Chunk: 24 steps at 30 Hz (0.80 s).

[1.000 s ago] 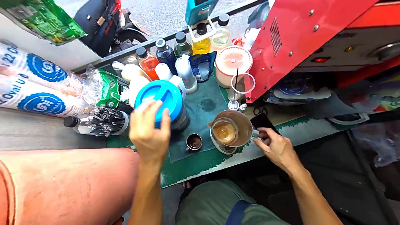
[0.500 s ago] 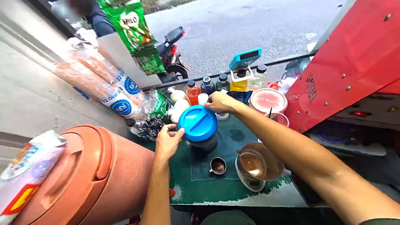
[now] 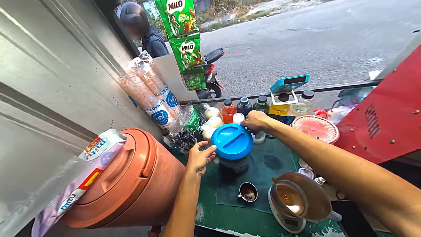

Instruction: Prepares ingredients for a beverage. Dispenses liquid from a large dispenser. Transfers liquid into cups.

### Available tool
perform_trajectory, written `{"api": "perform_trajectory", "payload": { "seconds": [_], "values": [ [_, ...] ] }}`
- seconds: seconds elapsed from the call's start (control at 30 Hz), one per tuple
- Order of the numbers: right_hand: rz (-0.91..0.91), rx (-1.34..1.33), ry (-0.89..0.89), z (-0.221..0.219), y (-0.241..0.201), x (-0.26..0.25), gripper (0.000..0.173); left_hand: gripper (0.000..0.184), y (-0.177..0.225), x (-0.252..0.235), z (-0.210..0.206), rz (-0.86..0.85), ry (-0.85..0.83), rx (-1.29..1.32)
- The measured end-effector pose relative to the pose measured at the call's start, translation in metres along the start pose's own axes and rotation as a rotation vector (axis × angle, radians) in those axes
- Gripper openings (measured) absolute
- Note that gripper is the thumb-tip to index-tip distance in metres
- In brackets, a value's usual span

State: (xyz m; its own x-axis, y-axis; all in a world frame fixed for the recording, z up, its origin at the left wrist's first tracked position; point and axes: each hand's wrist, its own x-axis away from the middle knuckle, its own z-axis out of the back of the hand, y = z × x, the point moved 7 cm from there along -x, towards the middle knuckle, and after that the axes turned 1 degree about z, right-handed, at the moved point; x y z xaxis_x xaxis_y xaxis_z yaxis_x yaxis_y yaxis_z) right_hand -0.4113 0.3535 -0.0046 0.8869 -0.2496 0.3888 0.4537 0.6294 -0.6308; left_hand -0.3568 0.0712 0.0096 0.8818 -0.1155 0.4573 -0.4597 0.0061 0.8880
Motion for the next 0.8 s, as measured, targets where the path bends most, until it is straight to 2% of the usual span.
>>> {"api": "perform_trajectory", "payload": {
  "seconds": [0.1, 0.2, 0.27, 0.37, 0.43, 0.53, 0.6, 0.63, 0.67, 0.7, 0.73, 0.77, 0.8],
  "values": [
    [0.01, -0.05, -0.028, -0.001, -0.004, 0.004, 0.043, 0.046, 0.007, 0.004, -0.004, -0.093, 0.059, 0.078],
    [0.095, -0.06, -0.031, 0.011, -0.021, 0.025, 0.044, 0.045, 0.052, 0.018, -0.002, -0.317, 0.064, -0.017],
    [0.194, -0.188, 0.014, 0.03, -0.044, 0.051, 0.041, 0.045, 0.084, 0.037, 0.006, -0.475, 0.073, -0.127],
    [0.443, -0.445, 0.076, 0.061, -0.093, 0.105, 0.035, 0.04, 0.127, 0.085, 0.03, -0.81, 0.192, -0.3],
    [0.658, -0.507, 0.149, 0.074, -0.13, 0.143, 0.029, 0.039, 0.148, 0.126, 0.05, -1.021, 0.3, -0.383],
    [0.978, -0.505, 0.236, 0.066, -0.188, 0.193, 0.019, 0.038, 0.169, 0.191, 0.087, -1.27, 0.505, -0.416],
    [1.167, -0.509, 0.264, 0.046, -0.228, 0.215, 0.018, 0.035, 0.167, 0.222, 0.126, -1.395, 0.681, -0.559],
    [1.238, -0.512, 0.272, 0.032, -0.248, 0.224, 0.019, 0.032, 0.157, 0.232, 0.151, -1.397, 0.832, -0.635],
    [1.293, -0.52, 0.268, 0.017, -0.268, 0.23, 0.02, 0.036, 0.142, 0.243, 0.173, -1.311, 1.015, -0.641],
    [1.33, -0.526, 0.261, 0.001, -0.286, 0.235, 0.02, 0.043, 0.128, 0.253, 0.186, -1.062, 1.112, -0.491],
    [1.356, -0.53, 0.252, -0.014, -0.3, 0.24, 0.02, 0.05, 0.117, 0.257, 0.199, -0.917, 1.124, -0.276],
    [1.367, -0.522, 0.244, -0.027, -0.309, 0.248, 0.021, 0.055, 0.11, 0.262, 0.211, -0.901, 1.18, -0.19],
    [1.347, -0.499, 0.202, -0.039, -0.314, 0.258, 0.022, 0.058, 0.105, 0.265, 0.22, -0.896, 1.217, -0.21]
  ]
}}
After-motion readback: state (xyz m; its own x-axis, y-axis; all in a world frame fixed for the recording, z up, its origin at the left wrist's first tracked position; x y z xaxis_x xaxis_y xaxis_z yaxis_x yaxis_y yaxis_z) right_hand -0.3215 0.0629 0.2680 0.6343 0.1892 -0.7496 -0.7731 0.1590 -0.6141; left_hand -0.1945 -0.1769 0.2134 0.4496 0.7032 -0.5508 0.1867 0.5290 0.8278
